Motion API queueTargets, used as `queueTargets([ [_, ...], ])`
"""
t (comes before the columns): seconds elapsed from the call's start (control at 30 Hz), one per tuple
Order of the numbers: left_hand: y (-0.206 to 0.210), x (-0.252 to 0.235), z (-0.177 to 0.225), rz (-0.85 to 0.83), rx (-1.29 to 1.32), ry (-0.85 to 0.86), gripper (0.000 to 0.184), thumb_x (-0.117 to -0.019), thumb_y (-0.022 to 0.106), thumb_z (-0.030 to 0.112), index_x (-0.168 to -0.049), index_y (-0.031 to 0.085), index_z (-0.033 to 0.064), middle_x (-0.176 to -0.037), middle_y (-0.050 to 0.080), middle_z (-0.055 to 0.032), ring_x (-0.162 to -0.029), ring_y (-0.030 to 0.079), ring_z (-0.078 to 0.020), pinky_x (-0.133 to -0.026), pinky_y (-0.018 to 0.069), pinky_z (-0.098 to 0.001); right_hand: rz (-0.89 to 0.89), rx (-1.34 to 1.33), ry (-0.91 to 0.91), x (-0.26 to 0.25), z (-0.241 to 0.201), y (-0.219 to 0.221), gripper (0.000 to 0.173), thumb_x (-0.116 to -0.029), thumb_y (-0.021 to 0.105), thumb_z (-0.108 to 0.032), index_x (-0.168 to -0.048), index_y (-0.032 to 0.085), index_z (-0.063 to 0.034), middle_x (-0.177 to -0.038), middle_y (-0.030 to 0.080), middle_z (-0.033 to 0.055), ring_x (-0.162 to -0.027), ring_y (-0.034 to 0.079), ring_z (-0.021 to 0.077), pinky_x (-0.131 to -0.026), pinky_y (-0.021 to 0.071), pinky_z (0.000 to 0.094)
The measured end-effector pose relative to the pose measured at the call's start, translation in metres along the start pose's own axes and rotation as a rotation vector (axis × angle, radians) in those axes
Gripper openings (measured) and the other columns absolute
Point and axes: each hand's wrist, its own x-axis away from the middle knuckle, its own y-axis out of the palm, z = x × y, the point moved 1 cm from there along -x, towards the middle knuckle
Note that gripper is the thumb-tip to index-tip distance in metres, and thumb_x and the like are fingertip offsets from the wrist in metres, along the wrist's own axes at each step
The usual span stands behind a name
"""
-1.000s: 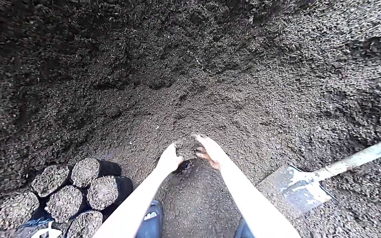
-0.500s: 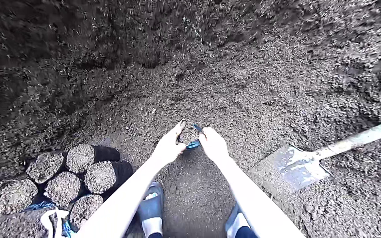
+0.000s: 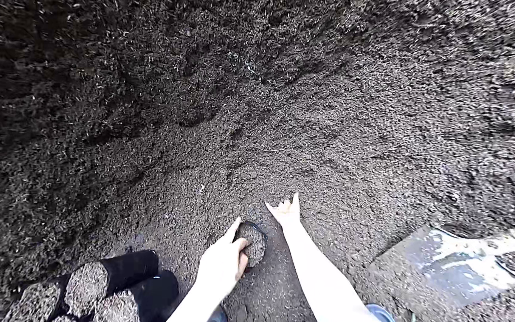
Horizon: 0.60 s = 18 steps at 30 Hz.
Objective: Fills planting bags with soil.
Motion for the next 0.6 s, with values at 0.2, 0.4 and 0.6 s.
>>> queueTargets([
  [0.2,0.005,-0.001,-0.029,0.07,0.349,0.158,0.069,-0.0906,0.058,0.001,-0.156,0.046,0.0163,-0.167,0.034,-0.0058,-0.15,0.039,-0.0179,-0.119,0.039,-0.039,-0.117,-0.039,0.013,-0.02,-0.006,0.047,0.087,-0.0898,0.024,-0.088,-0.159,0.025,-0.0346,-0.161,0.039,0.0081,-0.146,0.04,0.0353,-0.105,0.0407,0.0729],
  [0.4,0.002,-0.013,-0.013,0.01,0.475,0.15,0.076,-0.0887,0.057,0.002,-0.161,0.037,0.0142,-0.17,0.026,0.0015,-0.15,0.038,-0.0102,-0.118,0.0393,-0.035,-0.134,0.078,-0.031,-0.019,-0.013,0.044,0.077,-0.0965,0.021,-0.08,-0.154,0.033,-0.0294,-0.149,0.05,0.0072,-0.136,0.05,0.0275,-0.103,0.0466,0.0611],
  [0.6,-0.01,-0.024,-0.001,-0.028,0.656,0.114,0.075,-0.0925,0.058,0.0,-0.162,0.034,0.0181,-0.171,0.023,0.0,-0.106,0.068,-0.012,-0.081,0.059,-0.0339,-0.261,0.3,0.115,0.069,-0.048,0.071,0.081,-0.0938,0.02,-0.083,-0.145,0.044,-0.0249,-0.13,0.062,0.0143,-0.116,0.063,0.0353,-0.087,0.0541,0.0644],
])
